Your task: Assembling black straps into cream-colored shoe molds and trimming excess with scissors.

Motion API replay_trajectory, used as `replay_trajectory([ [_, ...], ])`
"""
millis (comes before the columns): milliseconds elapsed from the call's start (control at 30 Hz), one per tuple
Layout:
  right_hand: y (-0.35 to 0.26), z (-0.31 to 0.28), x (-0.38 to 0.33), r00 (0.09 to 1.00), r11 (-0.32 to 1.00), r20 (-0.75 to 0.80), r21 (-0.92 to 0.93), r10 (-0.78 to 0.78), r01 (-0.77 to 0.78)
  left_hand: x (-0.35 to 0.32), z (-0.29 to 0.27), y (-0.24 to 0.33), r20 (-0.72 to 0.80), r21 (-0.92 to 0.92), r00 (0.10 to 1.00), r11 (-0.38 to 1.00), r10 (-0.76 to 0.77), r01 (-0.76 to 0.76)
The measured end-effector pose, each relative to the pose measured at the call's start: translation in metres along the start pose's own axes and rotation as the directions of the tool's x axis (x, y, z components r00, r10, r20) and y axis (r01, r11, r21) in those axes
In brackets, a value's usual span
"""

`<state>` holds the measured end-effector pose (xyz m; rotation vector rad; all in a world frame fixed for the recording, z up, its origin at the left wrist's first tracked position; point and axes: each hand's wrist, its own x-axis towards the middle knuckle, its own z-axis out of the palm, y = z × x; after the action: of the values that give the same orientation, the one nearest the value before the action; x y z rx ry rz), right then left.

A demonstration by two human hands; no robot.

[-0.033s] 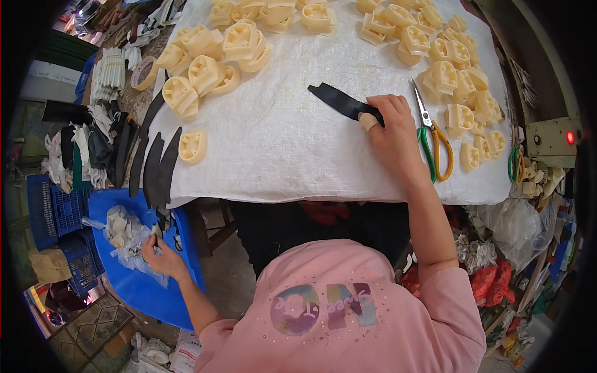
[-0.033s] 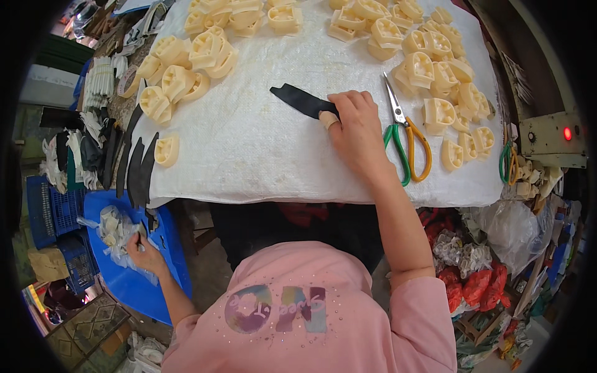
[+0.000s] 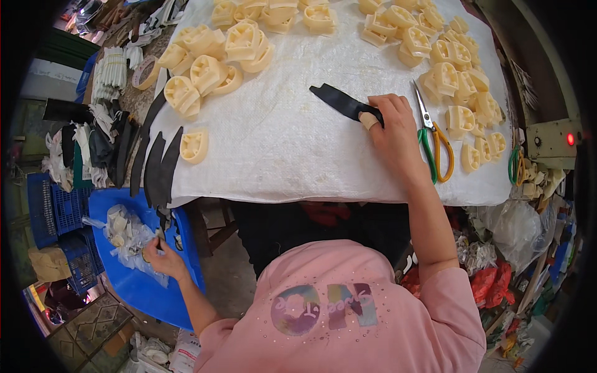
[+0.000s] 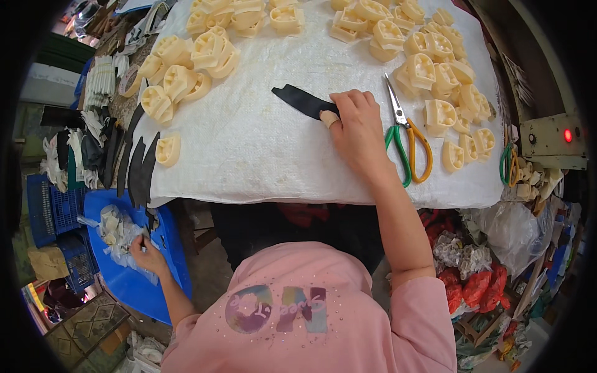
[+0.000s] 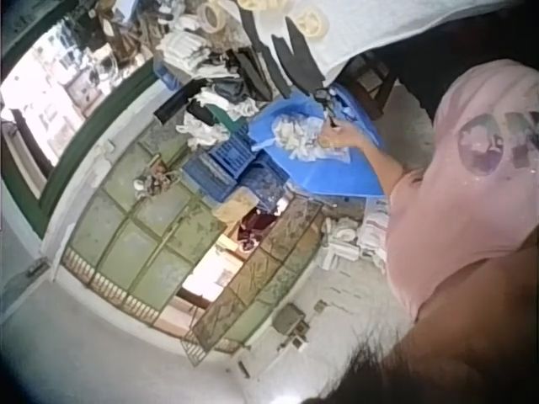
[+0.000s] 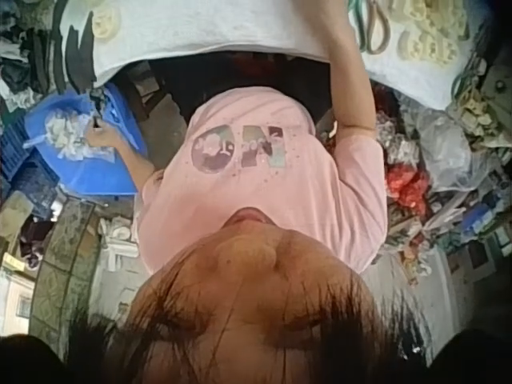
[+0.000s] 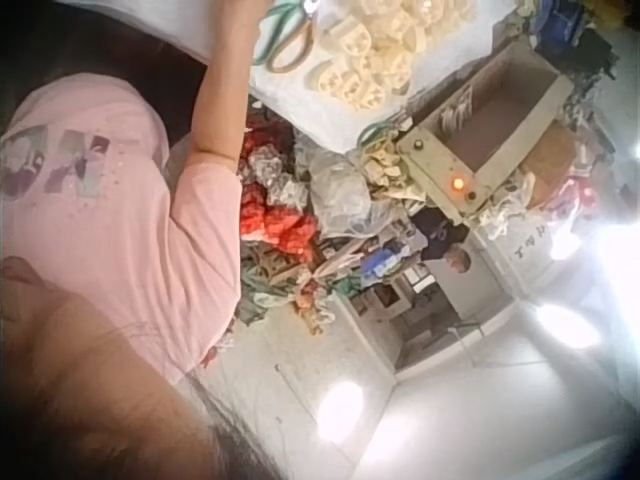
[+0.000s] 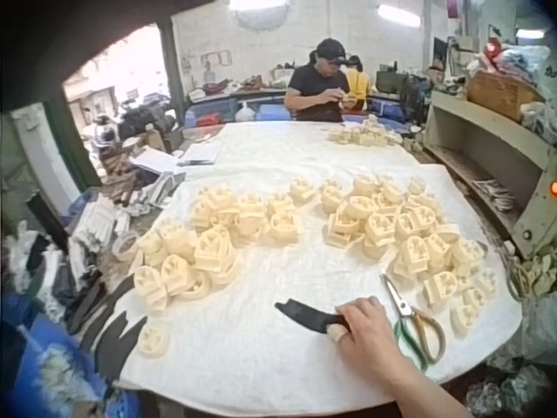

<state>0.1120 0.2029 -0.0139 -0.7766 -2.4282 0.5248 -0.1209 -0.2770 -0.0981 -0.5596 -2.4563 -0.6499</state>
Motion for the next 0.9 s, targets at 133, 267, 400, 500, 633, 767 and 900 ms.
replay_trajectory([
  [133,-0.005,0.003,0.012,0.985,0.978,0.108,-0.174,0.134,-0.114,-0.028,0.006,-0.036,0.432,0.178,0.754,0.867,-0.494,0.465],
  [267,-0.001,0.002,0.011,0.99,0.985,0.136,-0.174,0.024,0.0,-0.014,0.007,-0.015,0.15,0.208,0.985,0.977,-0.082,0.049],
  [400,-0.028,-0.014,0.007,0.992,0.999,0.124,-0.025,-0.023,0.026,0.034,0.005,0.122,0.054,-0.23,0.998,0.972,-0.039,0.05],
  [500,-0.046,-0.02,0.002,0.972,0.863,0.233,0.492,-0.003,-0.115,0.029,0.011,0.208,0.442,-0.663,0.894,0.7,0.079,0.266],
  [633,-0.075,-0.038,0.001,0.869,0.717,0.209,0.664,-0.449,0.211,0.014,0.027,0.279,0.751,-0.056,0.117,-0.114,0.65,0.992],
  [767,-0.079,-0.033,-0.003,0.739,0.661,0.246,0.67,-0.627,0.338,0.022,0.032,0.295,0.46,0.237,0.063,-0.19,0.886,0.953],
  [900,-0.084,-0.025,0.005,0.73,0.652,0.306,0.718,-0.611,0.245,0.021,0.027,0.283,0.644,-0.08,0.188,-0.18,0.742,0.98],
])
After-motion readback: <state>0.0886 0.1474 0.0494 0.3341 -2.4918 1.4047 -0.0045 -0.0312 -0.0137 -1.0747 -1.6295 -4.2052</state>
